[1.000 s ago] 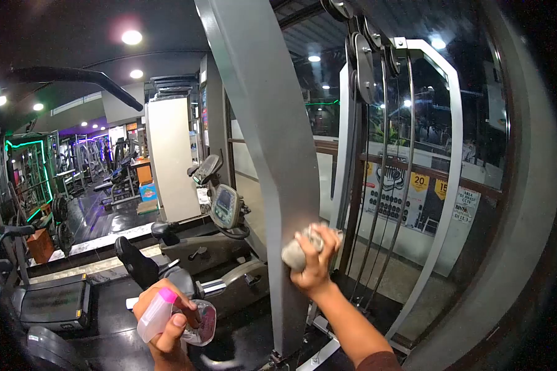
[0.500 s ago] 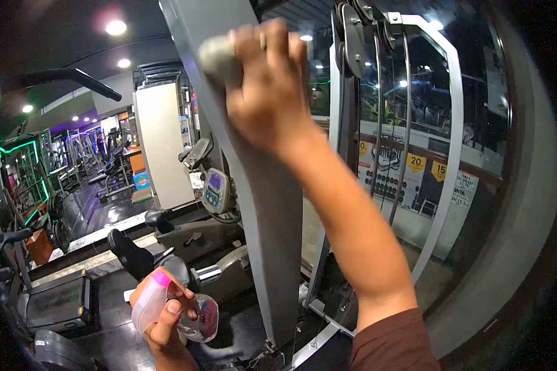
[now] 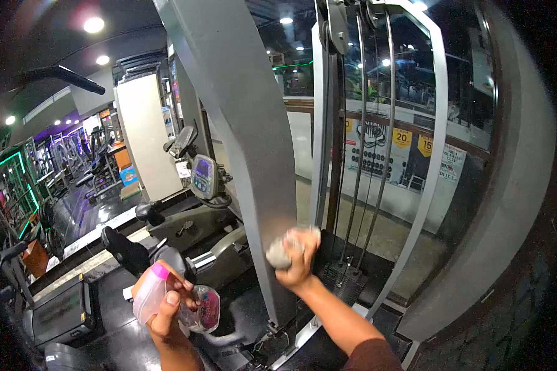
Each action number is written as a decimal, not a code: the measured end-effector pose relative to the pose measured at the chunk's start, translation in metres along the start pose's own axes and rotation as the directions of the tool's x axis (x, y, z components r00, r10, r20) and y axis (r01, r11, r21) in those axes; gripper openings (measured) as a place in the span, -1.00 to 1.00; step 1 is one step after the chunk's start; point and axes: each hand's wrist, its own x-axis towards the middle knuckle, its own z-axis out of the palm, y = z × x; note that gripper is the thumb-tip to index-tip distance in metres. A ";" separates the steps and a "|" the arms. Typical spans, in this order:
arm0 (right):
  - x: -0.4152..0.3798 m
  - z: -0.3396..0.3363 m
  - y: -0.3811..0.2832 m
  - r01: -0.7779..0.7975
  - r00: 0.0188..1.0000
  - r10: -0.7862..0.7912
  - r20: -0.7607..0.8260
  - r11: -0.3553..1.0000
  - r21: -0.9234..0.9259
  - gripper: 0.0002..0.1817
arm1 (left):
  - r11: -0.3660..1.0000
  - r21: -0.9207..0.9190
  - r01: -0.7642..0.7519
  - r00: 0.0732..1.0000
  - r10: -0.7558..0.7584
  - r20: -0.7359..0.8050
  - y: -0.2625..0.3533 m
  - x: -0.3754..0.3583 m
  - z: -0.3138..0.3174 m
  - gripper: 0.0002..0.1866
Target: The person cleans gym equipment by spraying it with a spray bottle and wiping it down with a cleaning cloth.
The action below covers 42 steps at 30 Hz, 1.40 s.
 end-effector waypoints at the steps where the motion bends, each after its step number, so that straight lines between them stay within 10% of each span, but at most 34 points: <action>1: 0.048 0.008 0.003 0.034 0.997 -0.032 -0.075 0.999 0.030 -0.46 | 1.000 -0.010 0.002 1.000 -0.002 0.001 -0.001 -0.001 -0.003 -0.64; 7: 0.323 0.036 0.003 0.185 0.941 -0.196 -0.275 0.980 -0.066 -0.46 | 0.997 0.015 0.082 0.996 -0.081 -0.031 -0.028 -0.025 -0.022 -0.66; 11: 0.323 0.046 0.002 0.187 0.912 -0.214 -0.349 0.976 -0.110 -0.48 | 0.981 0.154 0.116 0.993 -0.113 -0.030 -0.056 -0.062 -0.022 -0.77; 19: -0.079 -0.003 -0.004 0.013 0.992 -0.034 0.118 0.985 0.172 -0.38 | 0.892 0.340 0.298 0.953 -0.300 -0.048 -0.097 -0.164 0.013 -0.90; 25: -0.251 -0.042 -0.022 -0.179 0.813 0.000 0.583 0.952 0.250 -0.31 | 0.829 0.413 0.378 0.926 -0.349 -0.146 -0.095 -0.198 0.038 -0.89; 36: 0.165 0.014 0.048 0.148 0.977 -0.132 -0.167 0.986 0.082 -0.66 | 0.805 0.429 0.410 0.910 -0.324 -0.261 -0.088 -0.214 0.043 -0.87; 42: 0.118 0.023 0.038 0.221 0.962 -0.192 -0.194 0.964 0.145 -0.70 | 0.804 0.391 0.448 0.886 -0.342 -0.312 -0.098 -0.218 0.041 -0.86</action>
